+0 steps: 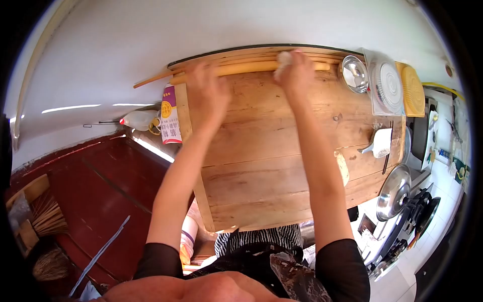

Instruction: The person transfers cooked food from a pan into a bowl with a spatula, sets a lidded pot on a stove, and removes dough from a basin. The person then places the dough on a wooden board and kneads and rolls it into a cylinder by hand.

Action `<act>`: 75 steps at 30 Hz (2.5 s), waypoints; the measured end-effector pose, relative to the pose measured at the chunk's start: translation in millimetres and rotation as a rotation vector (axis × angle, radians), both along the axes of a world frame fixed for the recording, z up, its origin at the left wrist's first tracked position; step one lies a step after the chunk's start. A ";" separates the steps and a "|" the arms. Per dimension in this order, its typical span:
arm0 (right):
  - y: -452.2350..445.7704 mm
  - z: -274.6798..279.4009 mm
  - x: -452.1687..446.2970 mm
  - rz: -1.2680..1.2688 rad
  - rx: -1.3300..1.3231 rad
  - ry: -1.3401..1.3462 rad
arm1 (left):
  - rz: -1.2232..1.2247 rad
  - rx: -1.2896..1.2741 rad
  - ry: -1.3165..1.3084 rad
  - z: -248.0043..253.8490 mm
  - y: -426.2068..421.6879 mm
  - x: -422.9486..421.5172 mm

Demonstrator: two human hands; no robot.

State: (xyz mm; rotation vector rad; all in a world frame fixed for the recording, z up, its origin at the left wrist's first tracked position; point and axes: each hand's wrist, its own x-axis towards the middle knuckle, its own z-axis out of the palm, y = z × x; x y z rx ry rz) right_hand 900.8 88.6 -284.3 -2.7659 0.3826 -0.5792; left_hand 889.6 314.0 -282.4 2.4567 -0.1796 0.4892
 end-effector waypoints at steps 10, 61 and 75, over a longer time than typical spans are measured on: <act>184.5 7.9 6.3 0.848 0.524 0.003 | 0.043 0.193 0.024 -16.6 94.0 26.7; 320.2 -63.0 -98.5 0.899 1.655 0.875 | -0.470 0.384 0.281 28.0 -36.2 63.8; 191.7 28.5 -198.5 0.036 1.863 0.797 | -0.159 -0.318 0.055 62.3 1.3 -56.8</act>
